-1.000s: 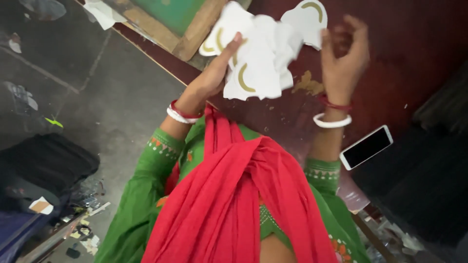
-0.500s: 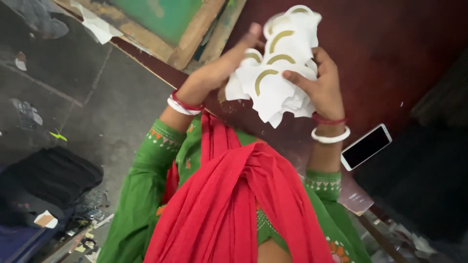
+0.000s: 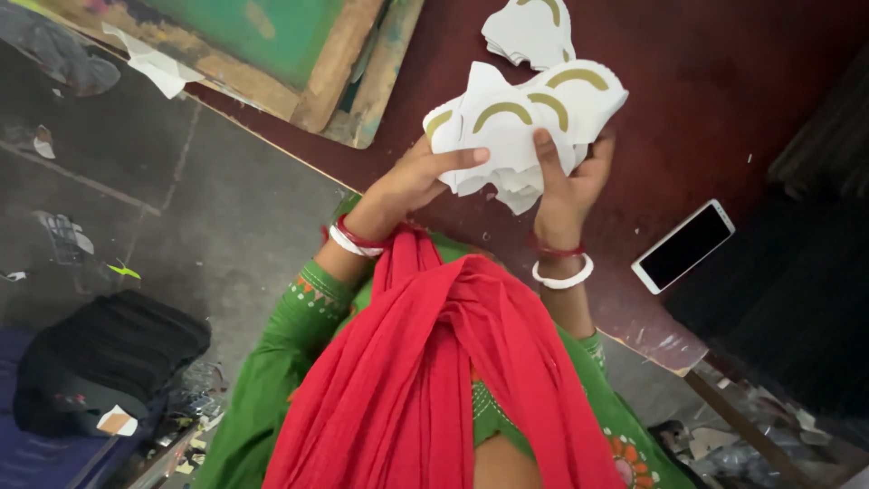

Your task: The person sorts and stacks white paper cutouts with gold crescent designs on a wooden workbench. They pick up the cutouts from a pile, align them, and place them into a neat stack on a tray.

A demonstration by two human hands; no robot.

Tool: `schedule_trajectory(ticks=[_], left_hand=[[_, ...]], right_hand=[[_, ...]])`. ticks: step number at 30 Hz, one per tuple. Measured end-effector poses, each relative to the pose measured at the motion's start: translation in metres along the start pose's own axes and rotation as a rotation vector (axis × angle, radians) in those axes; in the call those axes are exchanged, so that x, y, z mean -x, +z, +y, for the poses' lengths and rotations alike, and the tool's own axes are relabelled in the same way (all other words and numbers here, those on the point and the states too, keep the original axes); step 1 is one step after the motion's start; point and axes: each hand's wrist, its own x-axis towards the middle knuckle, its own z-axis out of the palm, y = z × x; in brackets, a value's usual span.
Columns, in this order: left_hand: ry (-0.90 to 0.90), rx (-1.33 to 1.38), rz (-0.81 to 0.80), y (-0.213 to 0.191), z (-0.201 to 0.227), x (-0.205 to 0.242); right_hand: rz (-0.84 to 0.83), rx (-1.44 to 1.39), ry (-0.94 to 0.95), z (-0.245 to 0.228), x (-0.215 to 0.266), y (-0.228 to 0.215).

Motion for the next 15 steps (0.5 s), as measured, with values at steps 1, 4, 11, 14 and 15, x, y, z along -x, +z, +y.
schedule_trajectory(ticks=[1, 4, 11, 14, 15], left_hand=[[0.000, -0.001, 0.001, 0.003, 0.002, -0.003], [-0.013, -0.177, 0.103, 0.008, 0.004, -0.008], [-0.118, -0.297, 0.117, 0.006, 0.011, -0.005], [-0.181, -0.373, 0.100, 0.004, 0.014, -0.004], [-0.210, -0.411, 0.103, 0.002, 0.014, -0.004]], right_hand=[[0.000, -0.001, 0.000, 0.001, 0.004, 0.001], [0.011, 0.032, -0.044, 0.010, 0.019, -0.003], [0.042, -0.168, 0.040, 0.028, 0.046, -0.045], [-0.003, -0.538, 0.309, 0.000, 0.030, -0.042], [-0.075, -0.655, 0.454, -0.007, 0.022, -0.042]])
